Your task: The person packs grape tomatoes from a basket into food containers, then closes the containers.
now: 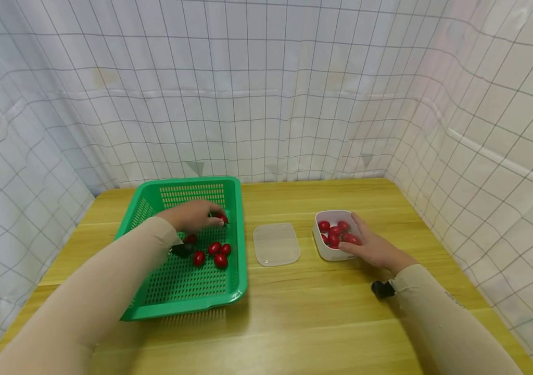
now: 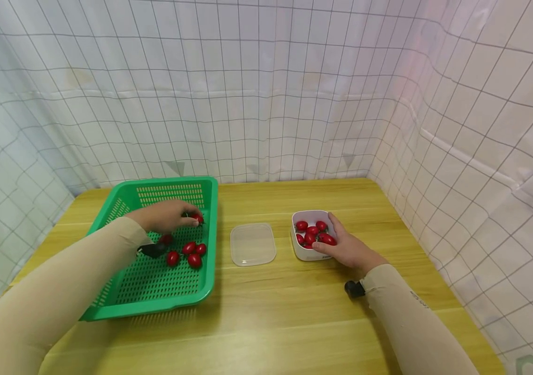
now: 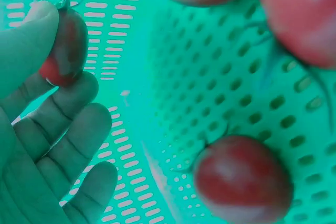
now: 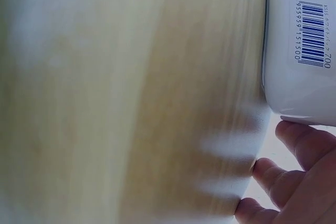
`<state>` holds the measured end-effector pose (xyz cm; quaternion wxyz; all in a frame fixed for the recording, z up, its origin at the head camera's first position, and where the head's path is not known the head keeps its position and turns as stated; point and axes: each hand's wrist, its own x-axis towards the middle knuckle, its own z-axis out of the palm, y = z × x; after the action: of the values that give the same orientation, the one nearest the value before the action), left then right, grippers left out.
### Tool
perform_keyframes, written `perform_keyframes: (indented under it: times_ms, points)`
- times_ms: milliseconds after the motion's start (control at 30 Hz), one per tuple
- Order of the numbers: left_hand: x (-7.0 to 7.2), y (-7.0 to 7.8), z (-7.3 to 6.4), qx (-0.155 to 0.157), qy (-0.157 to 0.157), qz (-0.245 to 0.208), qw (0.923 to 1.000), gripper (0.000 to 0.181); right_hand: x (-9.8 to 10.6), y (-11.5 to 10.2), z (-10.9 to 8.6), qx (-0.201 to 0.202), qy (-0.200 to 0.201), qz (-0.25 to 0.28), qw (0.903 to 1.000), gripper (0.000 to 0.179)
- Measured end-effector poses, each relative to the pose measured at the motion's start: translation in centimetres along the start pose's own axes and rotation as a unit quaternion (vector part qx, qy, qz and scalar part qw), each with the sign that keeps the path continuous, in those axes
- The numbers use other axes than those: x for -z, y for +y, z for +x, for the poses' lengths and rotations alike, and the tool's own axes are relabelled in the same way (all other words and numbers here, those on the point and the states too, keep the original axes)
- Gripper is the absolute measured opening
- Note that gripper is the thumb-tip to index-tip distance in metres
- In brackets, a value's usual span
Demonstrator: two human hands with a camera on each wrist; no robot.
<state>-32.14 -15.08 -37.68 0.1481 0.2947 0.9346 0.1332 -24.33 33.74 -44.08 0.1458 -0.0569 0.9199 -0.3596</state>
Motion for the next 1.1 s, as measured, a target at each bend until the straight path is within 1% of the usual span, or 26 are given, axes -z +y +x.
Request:
perform_keyframes:
  times_ms: [100,267,400,567,633,833,967,1100]
  points:
    - [0.5,0.1,-0.3,0.001,0.005,-0.004,1.0,0.031,0.0,0.0,0.0,0.0,0.0,-0.002,1.0,0.117]
    - [0.9,-0.3,-0.4,0.005,0.01,-0.012,0.9999,0.032,0.0,0.1,0.0,-0.004,-0.001,-0.006,1.0,0.117]
    - [1.4,-0.6,-0.3,0.001,0.036,-0.025,0.999,0.029,0.0,0.1,0.0,-0.004,-0.003,-0.006,1.0,0.118]
    - [2.7,-0.5,-0.4,-0.001,0.073,-0.038,0.9966,0.028,0.0,0.2,0.1,-0.003,-0.002,-0.008,1.0,0.118]
    - [3.2,-0.4,-0.6,0.005,0.081,-0.046,0.9956,0.029,0.0,0.2,0.2,-0.003,-0.001,-0.009,1.0,0.118]
    - [4.6,0.3,-0.9,0.002,0.096,-0.066,0.9932,0.033,0.0,0.2,0.2,-0.005,-0.002,-0.009,0.9999,0.119]
    - [5.1,0.8,-0.5,-0.012,0.118,-0.063,0.9909,0.029,0.0,0.2,0.2,-0.006,0.0,-0.012,0.9999,0.118]
    - [5.5,1.8,0.0,-0.015,0.128,-0.062,0.9897,0.029,0.0,0.1,0.2,-0.006,0.0,-0.014,0.9999,0.118]
